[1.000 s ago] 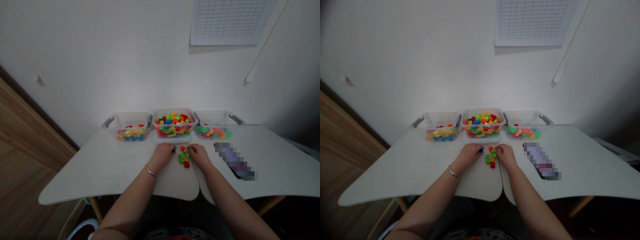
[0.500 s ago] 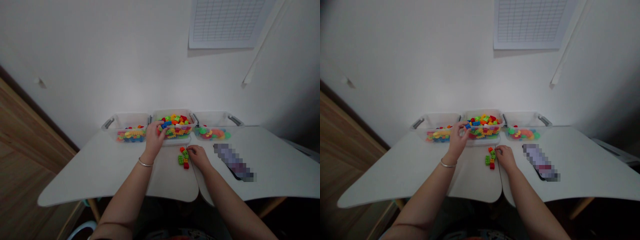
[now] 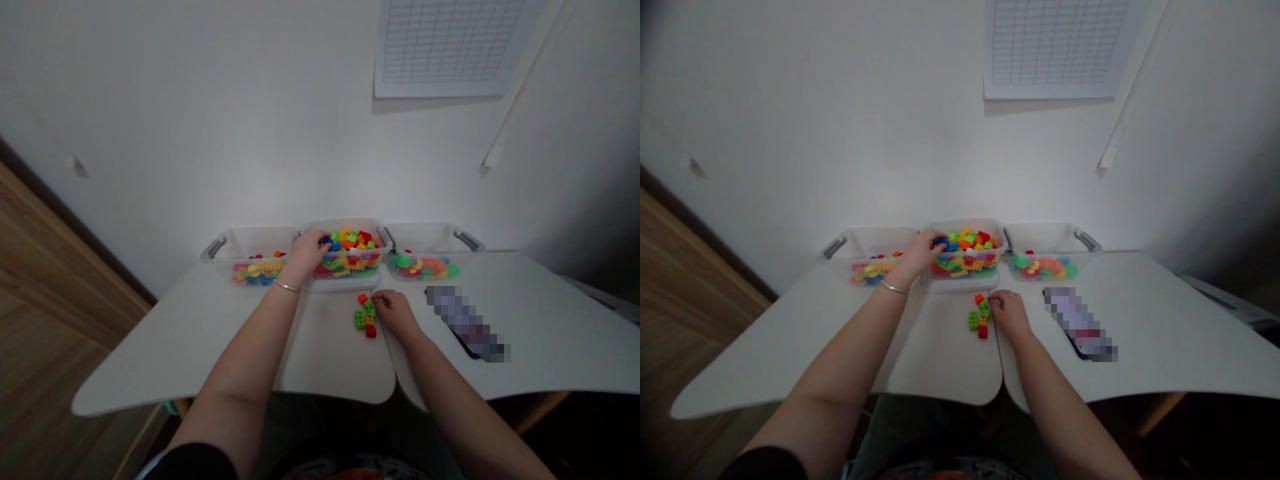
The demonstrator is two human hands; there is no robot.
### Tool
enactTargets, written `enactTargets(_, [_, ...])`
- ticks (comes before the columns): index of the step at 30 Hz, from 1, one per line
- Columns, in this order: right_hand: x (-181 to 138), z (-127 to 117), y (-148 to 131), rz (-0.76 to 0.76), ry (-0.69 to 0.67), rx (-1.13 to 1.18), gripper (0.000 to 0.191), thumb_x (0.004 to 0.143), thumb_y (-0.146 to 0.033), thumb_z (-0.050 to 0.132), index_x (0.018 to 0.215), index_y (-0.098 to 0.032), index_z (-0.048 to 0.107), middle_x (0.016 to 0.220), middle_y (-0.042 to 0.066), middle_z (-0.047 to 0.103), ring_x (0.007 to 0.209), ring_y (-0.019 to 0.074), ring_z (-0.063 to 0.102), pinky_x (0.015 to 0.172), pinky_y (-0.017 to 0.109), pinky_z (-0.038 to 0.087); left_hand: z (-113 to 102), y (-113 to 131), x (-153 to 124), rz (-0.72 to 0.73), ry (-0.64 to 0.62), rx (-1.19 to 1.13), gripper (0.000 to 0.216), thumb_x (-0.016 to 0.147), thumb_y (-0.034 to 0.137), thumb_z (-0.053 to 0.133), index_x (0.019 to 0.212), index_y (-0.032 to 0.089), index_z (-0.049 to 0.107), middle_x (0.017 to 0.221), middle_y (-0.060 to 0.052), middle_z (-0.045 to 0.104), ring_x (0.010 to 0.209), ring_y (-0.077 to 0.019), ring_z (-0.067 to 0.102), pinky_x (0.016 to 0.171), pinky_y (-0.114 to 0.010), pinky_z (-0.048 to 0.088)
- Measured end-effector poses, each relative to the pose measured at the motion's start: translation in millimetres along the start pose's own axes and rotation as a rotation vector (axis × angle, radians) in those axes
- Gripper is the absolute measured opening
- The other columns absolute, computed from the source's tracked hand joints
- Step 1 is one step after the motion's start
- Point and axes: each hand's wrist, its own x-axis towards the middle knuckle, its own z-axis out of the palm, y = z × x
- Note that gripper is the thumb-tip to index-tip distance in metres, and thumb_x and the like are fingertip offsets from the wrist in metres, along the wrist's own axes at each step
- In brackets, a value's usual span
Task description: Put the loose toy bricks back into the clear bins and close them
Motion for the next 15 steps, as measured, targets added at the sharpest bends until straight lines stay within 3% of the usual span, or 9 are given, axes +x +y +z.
enactTargets(10, [1.1,1.1,0.6,0.019,-0.016,-0.01,0.028,0.084,-0.027,0.049,0.093,-0.018,0.075,0.101,0.008,0.074,0.1,0.0231,0.065,0.096,0.036,0.043,5.4,17.7,-7.2,0.006,-0.077,0.186,0.034,0.095,0.036,0.047,0.114,0.024,0.072,0.113,-0.006,0.073,0.1,-0.0218,0.067,0.092,-0.033,0.048])
enactTargets(15, [1.6,0.3,0.9,0.017,-0.016,-0.013,0.028,0.084,-0.025,0.05,0.093,-0.018,0.075,0.1,0.007,0.074,0.099,0.0225,0.065,0.096,0.035,0.044,5.3,16.8,-14.8,0.149,0.075,0.061,0.038,0.093,0.029,0.05,0.127,0.017,0.063,0.121,-0.011,0.069,0.109,-0.0232,0.063,0.098,-0.039,0.046])
